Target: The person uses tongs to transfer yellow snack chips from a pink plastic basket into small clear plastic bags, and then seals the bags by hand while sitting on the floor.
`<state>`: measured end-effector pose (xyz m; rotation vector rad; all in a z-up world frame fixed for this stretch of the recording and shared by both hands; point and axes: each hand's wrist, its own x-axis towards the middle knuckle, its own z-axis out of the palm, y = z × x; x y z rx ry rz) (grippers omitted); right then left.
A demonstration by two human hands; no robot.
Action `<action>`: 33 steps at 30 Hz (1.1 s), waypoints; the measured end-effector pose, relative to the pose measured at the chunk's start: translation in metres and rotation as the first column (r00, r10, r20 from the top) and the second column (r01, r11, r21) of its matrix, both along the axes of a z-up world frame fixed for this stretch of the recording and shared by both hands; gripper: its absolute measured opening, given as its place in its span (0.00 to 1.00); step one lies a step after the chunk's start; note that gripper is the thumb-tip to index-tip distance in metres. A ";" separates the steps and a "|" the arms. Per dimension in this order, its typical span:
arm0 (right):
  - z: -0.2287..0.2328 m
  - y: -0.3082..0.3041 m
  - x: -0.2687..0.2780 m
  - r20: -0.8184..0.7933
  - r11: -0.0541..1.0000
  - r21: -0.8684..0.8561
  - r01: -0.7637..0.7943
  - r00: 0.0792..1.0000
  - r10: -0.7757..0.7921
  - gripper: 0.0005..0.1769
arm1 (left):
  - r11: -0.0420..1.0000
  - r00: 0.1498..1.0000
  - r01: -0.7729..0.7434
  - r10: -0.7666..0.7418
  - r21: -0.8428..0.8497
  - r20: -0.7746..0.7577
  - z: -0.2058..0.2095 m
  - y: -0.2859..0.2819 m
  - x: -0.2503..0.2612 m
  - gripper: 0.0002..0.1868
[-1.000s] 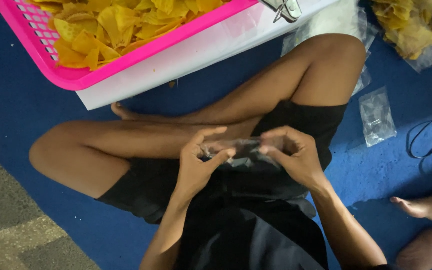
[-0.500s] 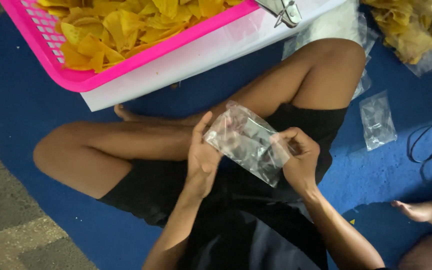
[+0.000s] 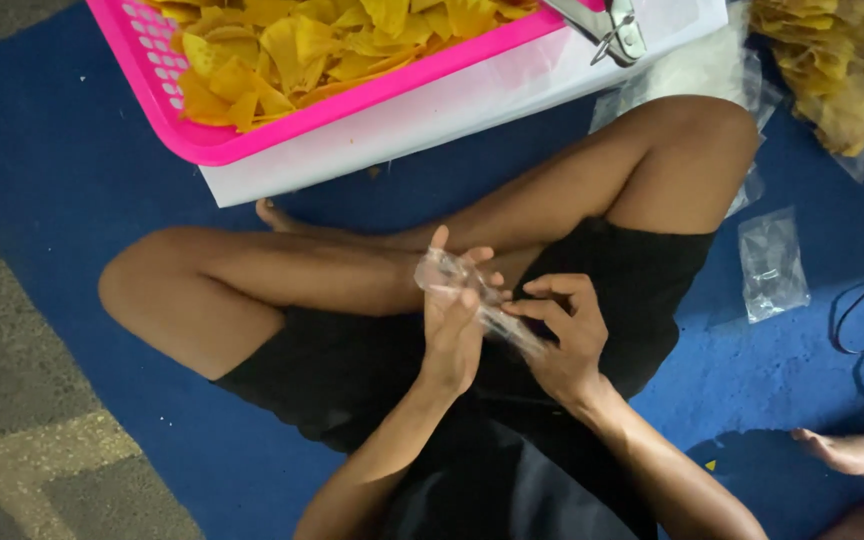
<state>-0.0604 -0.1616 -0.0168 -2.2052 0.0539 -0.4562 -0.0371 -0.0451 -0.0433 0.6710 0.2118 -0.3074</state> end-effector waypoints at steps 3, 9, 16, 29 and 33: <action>0.004 0.000 0.004 0.047 1.000 0.011 -0.004 0.999 0.004 0.04 | 0.998 0.978 0.011 0.003 0.064 -0.209 -0.003 0.004 0.002 0.34; 0.003 0.007 0.011 0.130 1.000 -0.001 -0.020 0.991 0.020 0.06 | 0.996 0.916 -0.083 0.059 -0.045 -0.397 -0.005 0.003 -0.003 0.31; 0.004 0.006 0.008 0.060 1.000 -0.026 0.000 0.998 0.002 0.07 | 0.990 0.901 0.124 -0.085 0.064 -0.426 0.003 0.006 -0.004 0.36; 0.004 0.004 0.006 -0.023 0.991 0.023 -0.132 0.991 0.133 0.02 | 0.998 0.880 -0.025 0.050 0.060 -0.473 -0.015 0.010 -0.002 0.28; 0.000 0.007 0.004 -0.056 0.997 -0.016 -0.074 0.996 0.073 0.07 | 0.993 0.882 -0.109 0.074 -0.049 -0.466 -0.011 0.011 0.001 0.25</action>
